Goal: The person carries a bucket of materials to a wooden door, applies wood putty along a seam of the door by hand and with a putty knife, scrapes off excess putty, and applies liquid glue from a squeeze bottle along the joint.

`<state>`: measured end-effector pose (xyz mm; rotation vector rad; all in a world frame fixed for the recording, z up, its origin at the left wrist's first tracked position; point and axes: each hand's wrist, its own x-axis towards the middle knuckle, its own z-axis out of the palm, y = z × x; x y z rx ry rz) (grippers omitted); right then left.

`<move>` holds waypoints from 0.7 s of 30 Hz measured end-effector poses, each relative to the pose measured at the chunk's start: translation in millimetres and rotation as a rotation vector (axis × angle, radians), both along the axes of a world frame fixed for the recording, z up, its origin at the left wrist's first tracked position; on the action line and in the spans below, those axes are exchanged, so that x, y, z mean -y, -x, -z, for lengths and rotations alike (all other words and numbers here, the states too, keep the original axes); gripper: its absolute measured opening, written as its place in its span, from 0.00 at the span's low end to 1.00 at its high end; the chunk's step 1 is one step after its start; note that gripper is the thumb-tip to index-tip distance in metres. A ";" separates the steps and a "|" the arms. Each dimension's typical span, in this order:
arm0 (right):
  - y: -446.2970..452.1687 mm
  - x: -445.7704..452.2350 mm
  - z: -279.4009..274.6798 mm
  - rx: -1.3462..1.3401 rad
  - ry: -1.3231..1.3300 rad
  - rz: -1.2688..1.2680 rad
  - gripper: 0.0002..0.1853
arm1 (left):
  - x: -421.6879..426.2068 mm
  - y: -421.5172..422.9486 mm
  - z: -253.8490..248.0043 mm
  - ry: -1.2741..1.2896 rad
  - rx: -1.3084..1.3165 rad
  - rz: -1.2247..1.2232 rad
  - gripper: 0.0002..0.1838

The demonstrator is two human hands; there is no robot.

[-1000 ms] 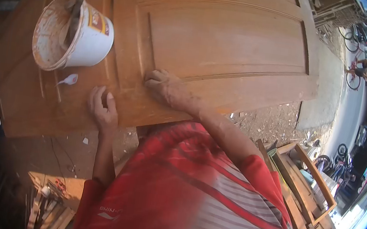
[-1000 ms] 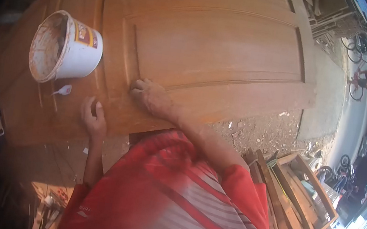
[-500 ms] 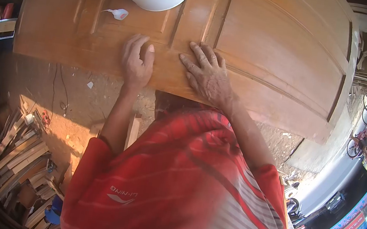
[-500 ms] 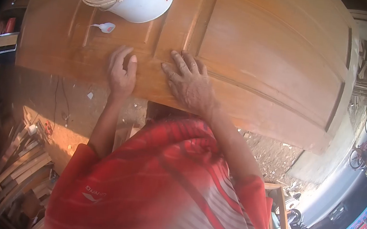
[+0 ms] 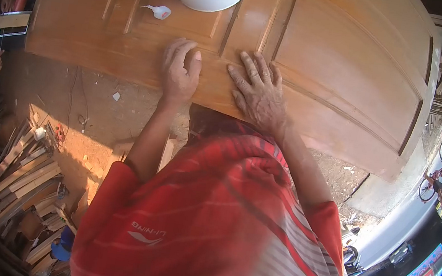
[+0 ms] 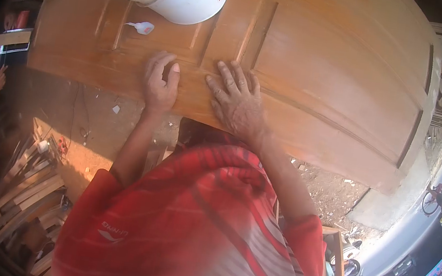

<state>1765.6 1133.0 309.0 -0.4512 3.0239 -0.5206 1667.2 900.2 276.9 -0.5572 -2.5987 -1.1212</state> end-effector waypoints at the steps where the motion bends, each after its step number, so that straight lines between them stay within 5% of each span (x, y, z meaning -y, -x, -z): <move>1: -2.2 0.5 -0.3 -0.003 0.000 0.010 0.33 | 1.3 1.3 1.9 0.000 -0.003 0.010 0.14; 6: -12.6 -0.8 2.2 0.005 -0.067 0.283 0.38 | 2.1 1.3 0.5 -0.029 0.007 0.049 0.14; 9: -26.3 18.4 2.1 0.062 -0.079 0.158 0.41 | 6.6 3.3 1.0 -0.078 0.013 0.117 0.13; 13: -29.4 35.1 6.0 0.090 -0.096 0.422 0.43 | 27.3 2.5 -3.6 -0.220 0.133 0.116 0.13; 18: -17.1 62.3 11.5 0.080 -0.074 0.335 0.44 | 78.1 -3.3 -15.8 -0.237 0.185 0.226 0.12; 21: 1.6 72.5 13.5 0.025 -0.100 0.489 0.44 | 110.3 1.0 -17.1 -0.238 0.165 0.243 0.12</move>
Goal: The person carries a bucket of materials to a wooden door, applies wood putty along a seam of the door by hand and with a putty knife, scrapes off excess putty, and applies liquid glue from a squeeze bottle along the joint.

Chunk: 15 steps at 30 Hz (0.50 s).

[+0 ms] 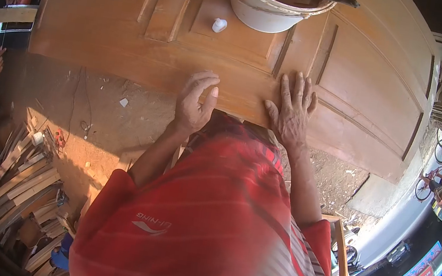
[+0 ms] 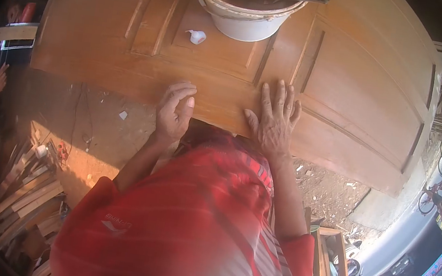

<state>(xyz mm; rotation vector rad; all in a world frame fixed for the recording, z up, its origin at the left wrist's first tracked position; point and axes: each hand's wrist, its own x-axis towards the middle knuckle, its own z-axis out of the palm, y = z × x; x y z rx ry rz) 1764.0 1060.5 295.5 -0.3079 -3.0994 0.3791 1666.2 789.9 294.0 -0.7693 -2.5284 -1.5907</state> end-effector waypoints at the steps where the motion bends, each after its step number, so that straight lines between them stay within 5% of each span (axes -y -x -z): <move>1: -1.8 5.8 1.0 0.002 -0.003 -0.065 0.45 | 11.1 2.8 1.2 0.005 -0.004 -0.001 0.12; 4: -9.6 6.8 -3.5 0.025 -0.031 -0.145 0.45 | 39.9 13.7 5.4 0.001 0.014 -0.046 0.11; 10: -44.7 6.4 -3.1 0.020 0.022 0.384 0.49 | 98.9 49.3 20.5 0.173 -0.101 -0.252 0.12; 15: -55.6 35.5 0.9 0.124 -0.083 0.413 0.50 | 103.3 60.7 23.9 0.234 -0.123 -0.206 0.12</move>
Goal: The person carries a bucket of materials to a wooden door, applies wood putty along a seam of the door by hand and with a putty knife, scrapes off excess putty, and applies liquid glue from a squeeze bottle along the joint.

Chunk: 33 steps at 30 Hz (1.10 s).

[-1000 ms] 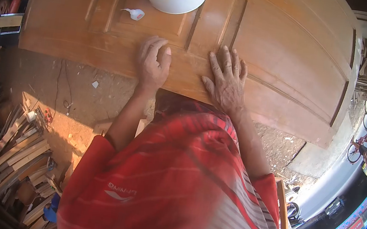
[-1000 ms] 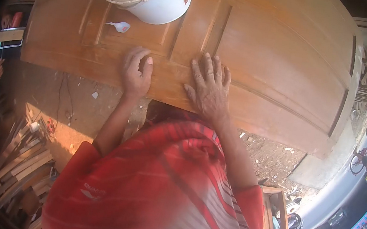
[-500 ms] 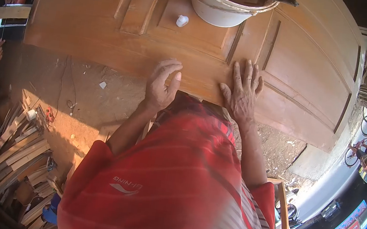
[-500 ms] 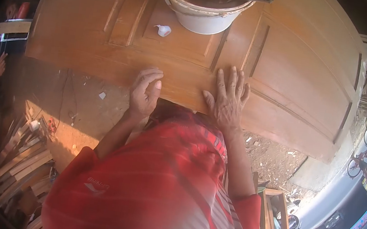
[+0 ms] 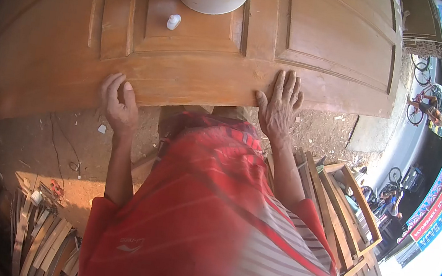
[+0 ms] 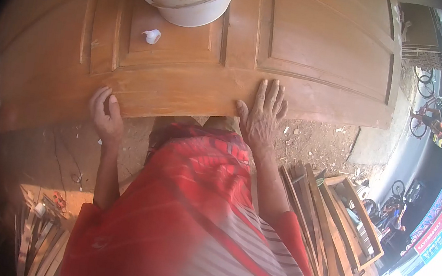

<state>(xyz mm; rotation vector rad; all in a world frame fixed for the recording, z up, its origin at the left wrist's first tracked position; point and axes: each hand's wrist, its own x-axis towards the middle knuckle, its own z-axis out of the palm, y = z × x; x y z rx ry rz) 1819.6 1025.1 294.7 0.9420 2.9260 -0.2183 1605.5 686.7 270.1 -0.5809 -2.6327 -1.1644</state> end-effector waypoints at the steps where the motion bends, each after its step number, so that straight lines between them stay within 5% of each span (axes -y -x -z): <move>1: 4.3 6.5 -4.7 0.006 -0.001 0.006 0.50 | -0.6 -1.1 -0.7 0.024 -0.018 0.008 0.12; 11: 30.9 4.5 -5.4 -0.056 0.053 -0.178 0.48 | -28.1 -12.6 -17.8 0.027 -0.063 0.052 0.13; 19: 42.2 -15.5 -1.7 -0.163 0.078 -0.165 0.45 | -125.4 -40.9 -23.0 -0.060 0.005 0.367 0.21; 23: 37.0 -4.4 -10.7 -0.124 0.120 -0.407 0.45 | -168.0 -53.8 -30.9 -0.012 0.023 0.440 0.25; 33: 13.7 -53.8 0.0 -0.313 0.157 -0.170 0.40 | -185.2 -69.0 -18.2 0.097 0.083 0.436 0.30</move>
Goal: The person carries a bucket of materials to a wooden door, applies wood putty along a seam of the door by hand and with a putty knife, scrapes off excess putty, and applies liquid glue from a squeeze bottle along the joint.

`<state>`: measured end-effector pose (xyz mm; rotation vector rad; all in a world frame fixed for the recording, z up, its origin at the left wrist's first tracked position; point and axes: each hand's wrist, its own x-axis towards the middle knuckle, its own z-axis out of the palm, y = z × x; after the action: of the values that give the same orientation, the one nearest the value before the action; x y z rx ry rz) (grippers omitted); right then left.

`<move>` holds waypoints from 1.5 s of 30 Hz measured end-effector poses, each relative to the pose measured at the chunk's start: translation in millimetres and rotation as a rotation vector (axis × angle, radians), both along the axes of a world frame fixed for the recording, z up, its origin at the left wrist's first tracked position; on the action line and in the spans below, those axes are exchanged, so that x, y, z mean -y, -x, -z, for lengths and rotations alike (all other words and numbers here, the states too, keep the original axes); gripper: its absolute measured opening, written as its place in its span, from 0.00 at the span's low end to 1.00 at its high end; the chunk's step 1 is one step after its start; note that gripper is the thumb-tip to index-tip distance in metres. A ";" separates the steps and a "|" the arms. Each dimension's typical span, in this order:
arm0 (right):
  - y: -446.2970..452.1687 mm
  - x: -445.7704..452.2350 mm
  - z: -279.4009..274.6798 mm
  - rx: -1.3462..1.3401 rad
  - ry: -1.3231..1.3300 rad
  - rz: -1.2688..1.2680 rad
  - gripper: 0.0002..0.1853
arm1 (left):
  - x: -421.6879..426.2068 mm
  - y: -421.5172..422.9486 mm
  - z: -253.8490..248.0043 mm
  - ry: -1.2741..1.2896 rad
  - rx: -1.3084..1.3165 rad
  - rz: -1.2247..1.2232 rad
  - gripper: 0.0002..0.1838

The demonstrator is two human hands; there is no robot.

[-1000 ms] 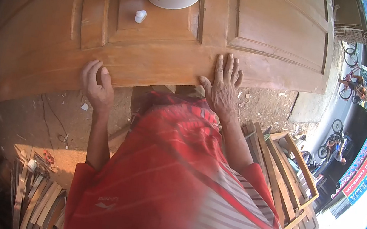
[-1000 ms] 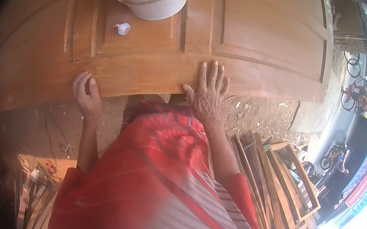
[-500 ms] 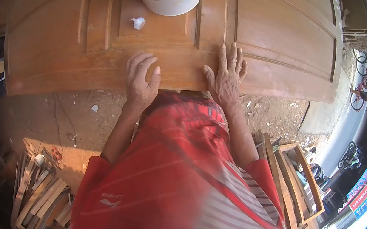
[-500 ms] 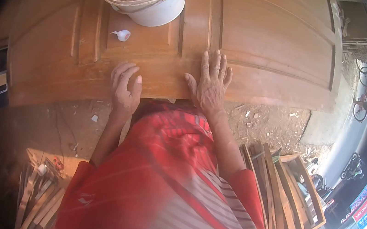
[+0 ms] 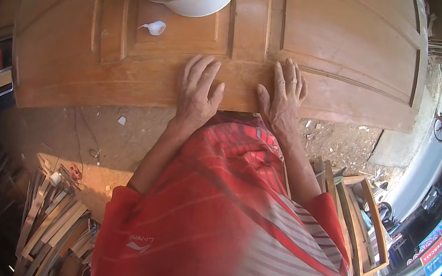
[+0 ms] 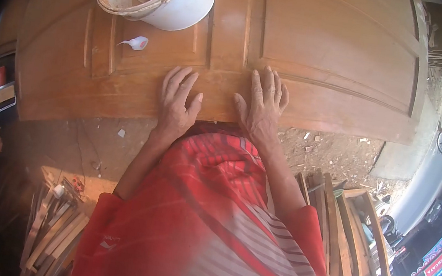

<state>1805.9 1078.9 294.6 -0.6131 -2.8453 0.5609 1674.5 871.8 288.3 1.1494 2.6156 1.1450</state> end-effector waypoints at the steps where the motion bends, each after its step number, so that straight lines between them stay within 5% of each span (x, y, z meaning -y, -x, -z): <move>1: -5.4 -0.1 -2.3 0.013 0.006 -0.045 0.40 | -0.2 -0.7 0.7 0.013 -0.015 -0.018 0.30; 5: -29.5 2.8 -11.7 0.028 0.027 -0.316 0.39 | -0.7 -0.1 2.0 0.051 -0.051 -0.016 0.29; 17: -23.5 -18.5 -11.5 0.005 0.090 -0.344 0.38 | -10.6 -5.3 -7.6 0.247 -0.089 -0.008 0.30; 30: 3.7 -24.1 -10.1 -0.062 0.076 -0.388 0.38 | -9.1 -2.1 1.5 0.133 -0.110 -0.115 0.27; 40: 154.3 -21.4 -140.1 -0.649 -0.128 -0.354 0.28 | -3.6 -4.1 -1.9 -0.008 -0.035 -0.104 0.27; 45: 227.1 -34.2 -194.9 -0.679 -0.332 -0.371 0.19 | 20.4 7.7 -13.1 -0.199 0.125 -0.033 0.26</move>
<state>1578.8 1113.0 489.5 0.1531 -2.3091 0.2583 1666.8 851.4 301.3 1.0312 2.4819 1.4605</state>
